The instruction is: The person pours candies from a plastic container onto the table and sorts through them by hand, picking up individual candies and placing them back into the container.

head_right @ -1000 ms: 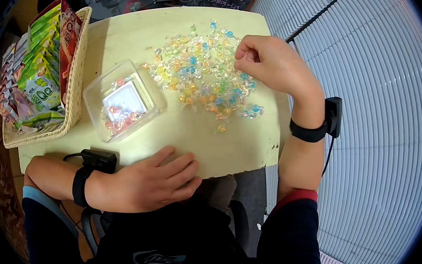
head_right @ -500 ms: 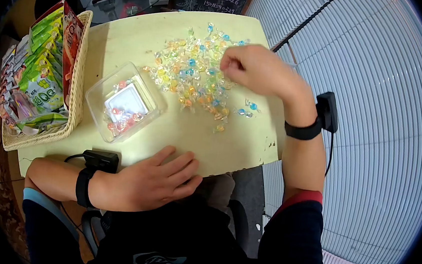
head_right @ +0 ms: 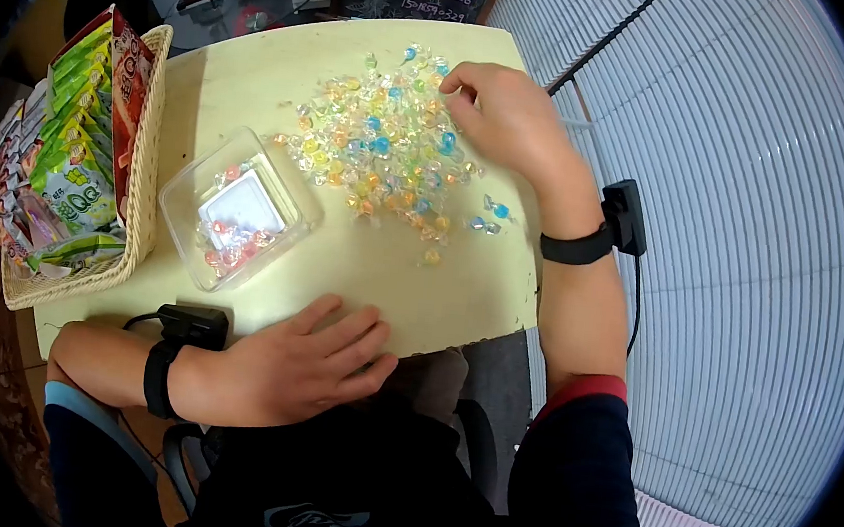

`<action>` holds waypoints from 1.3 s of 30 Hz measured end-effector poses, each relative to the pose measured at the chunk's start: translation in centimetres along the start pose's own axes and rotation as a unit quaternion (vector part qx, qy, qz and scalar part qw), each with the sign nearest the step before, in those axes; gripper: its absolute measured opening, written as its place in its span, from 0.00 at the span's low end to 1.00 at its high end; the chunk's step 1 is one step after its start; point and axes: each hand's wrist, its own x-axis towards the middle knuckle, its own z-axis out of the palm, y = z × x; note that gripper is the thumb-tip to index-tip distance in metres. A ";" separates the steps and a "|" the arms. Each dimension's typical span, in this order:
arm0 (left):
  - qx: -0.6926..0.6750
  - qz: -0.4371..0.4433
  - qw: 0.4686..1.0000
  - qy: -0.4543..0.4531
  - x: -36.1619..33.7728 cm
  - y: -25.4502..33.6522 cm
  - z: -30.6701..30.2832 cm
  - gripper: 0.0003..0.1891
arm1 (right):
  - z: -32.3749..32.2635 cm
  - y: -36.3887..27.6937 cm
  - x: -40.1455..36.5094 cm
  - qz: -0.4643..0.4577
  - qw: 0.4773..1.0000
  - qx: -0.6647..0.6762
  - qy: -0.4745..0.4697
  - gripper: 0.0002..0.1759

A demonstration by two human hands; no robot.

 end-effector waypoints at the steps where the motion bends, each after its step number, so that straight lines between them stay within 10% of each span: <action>1: -0.004 -0.004 1.000 0.006 -0.1 0.0 0.0 0.26 | -0.3 -0.5 -0.1 0.003 1.000 0.008 0.024 0.13; 12: -0.015 -0.005 1.000 0.005 -0.1 -0.1 -0.1 0.26 | -0.2 -1.0 -0.3 0.042 0.998 -0.006 -0.045 0.16; 22: 0.002 0.000 1.000 0.003 -0.1 -0.1 0.0 0.26 | 2.4 -3.0 -0.4 -0.189 0.980 0.053 -0.035 0.12; 39: -0.005 0.004 1.000 0.001 -0.1 -0.1 0.0 0.25 | -1.2 0.2 -0.8 -0.015 0.998 0.024 -0.055 0.12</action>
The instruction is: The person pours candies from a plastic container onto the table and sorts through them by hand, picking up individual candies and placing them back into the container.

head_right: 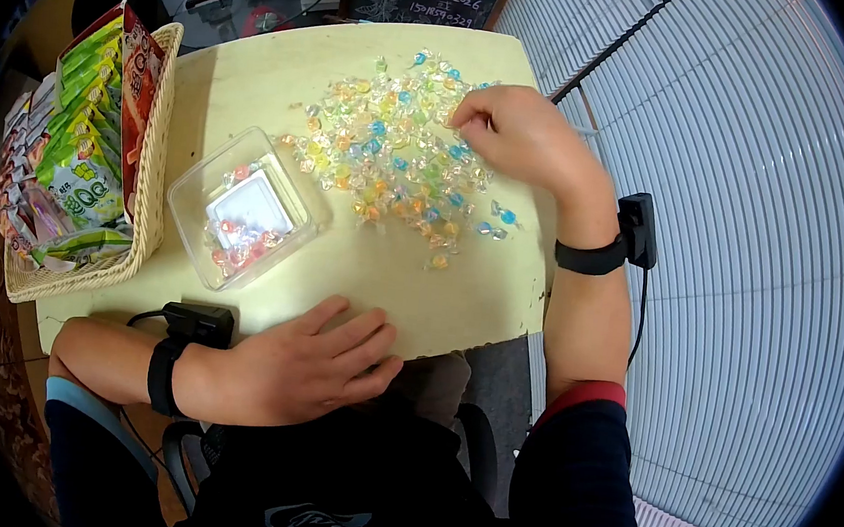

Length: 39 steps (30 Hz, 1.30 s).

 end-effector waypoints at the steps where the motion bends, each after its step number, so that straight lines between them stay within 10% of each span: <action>1: -0.001 -0.001 1.000 -0.001 0.0 0.0 0.0 0.26 | -0.1 -0.1 0.1 0.000 1.000 0.000 0.000 0.12; 19: -0.003 -0.005 1.000 0.014 -0.2 0.0 0.2 0.25 | 1.4 2.3 1.4 0.003 0.994 -0.057 0.097 0.16; 30: 0.006 0.000 1.000 0.009 0.1 0.0 0.0 0.25 | 8.6 -5.9 3.9 -0.309 0.940 -0.127 0.076 0.23; 39: 0.001 0.000 1.000 0.000 0.1 0.0 -0.4 0.26 | 7.1 -4.7 3.2 -0.255 0.960 -0.077 0.085 0.22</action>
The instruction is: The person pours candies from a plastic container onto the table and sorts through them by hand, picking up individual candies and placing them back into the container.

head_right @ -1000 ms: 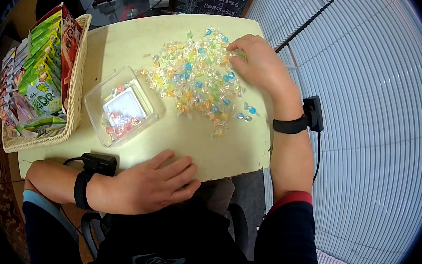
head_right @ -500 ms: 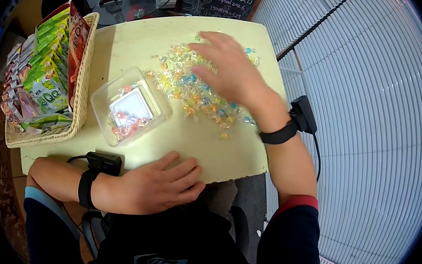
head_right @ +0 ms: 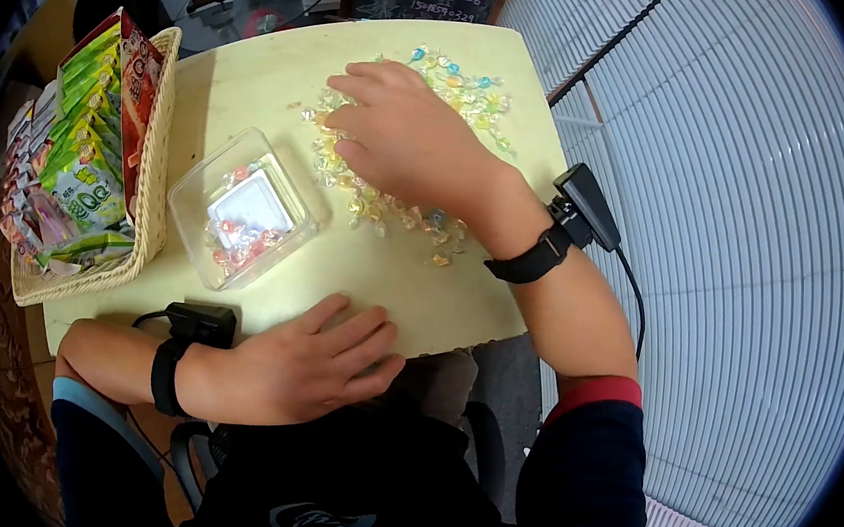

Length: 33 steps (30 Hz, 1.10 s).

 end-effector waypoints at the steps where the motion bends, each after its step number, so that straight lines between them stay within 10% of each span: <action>1: -0.002 0.000 1.000 0.005 0.0 0.0 0.0 0.26 | 0.1 -0.2 0.1 -0.001 1.000 0.001 -0.001 0.22; 15: -0.008 -0.012 0.999 0.032 -0.2 0.1 0.6 0.25 | -4.0 -0.8 -2.1 0.018 0.984 0.114 -0.135 0.34; 23: 0.013 -0.009 1.000 0.018 -0.2 0.2 0.5 0.25 | -7.4 1.8 -2.8 0.035 0.999 0.034 -0.022 0.29; 25: 0.015 -0.010 1.000 0.013 -0.1 0.1 0.5 0.25 | -9.7 0.5 -2.6 0.292 0.915 0.126 -0.248 0.24; 33: 0.013 -0.010 1.000 0.024 -0.1 0.1 0.6 0.25 | -10.3 -4.4 -4.1 0.199 0.825 0.239 -0.472 0.18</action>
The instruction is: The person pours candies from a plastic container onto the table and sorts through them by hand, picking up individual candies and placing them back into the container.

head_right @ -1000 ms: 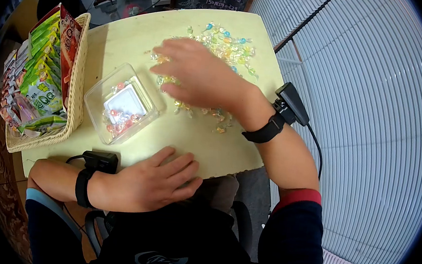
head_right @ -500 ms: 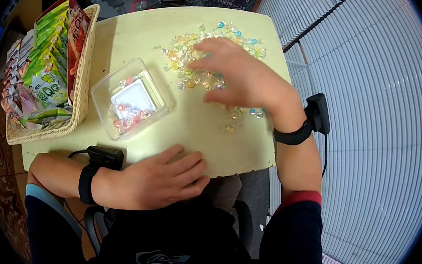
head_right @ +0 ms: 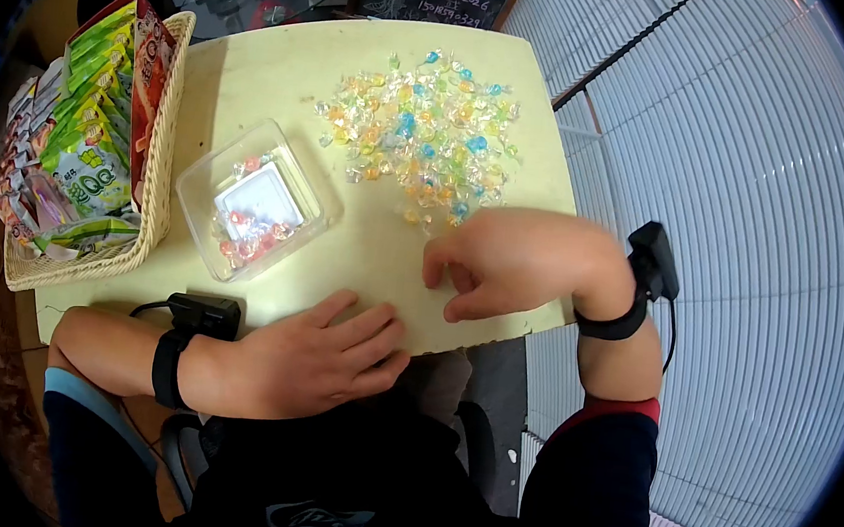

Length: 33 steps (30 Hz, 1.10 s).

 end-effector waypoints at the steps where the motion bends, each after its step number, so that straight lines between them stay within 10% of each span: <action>1: -0.001 0.002 1.000 0.003 0.0 0.0 0.1 0.25 | 0.2 0.5 0.2 -0.011 1.000 0.012 0.022 0.18; 7: 0.007 0.003 1.000 0.022 -0.3 0.0 0.2 0.24 | -2.5 3.3 0.7 -0.076 0.951 0.127 0.271 0.18; 12: -0.004 0.006 0.999 0.031 -0.3 -0.1 0.6 0.23 | -4.5 9.2 8.4 -0.061 0.787 0.110 0.604 0.28; 20: -0.002 0.002 0.999 0.036 -0.3 0.0 1.0 0.24 | -2.8 8.9 9.1 -0.089 0.803 0.223 0.546 0.29; 25: -0.005 -0.001 0.999 0.034 -0.4 0.1 1.1 0.25 | -3.6 8.3 5.5 0.065 0.831 0.076 0.547 0.18; 33: -0.025 0.002 1.000 0.006 -0.2 0.1 0.6 0.26 | -2.6 7.3 6.1 -0.020 0.879 -0.044 0.474 0.16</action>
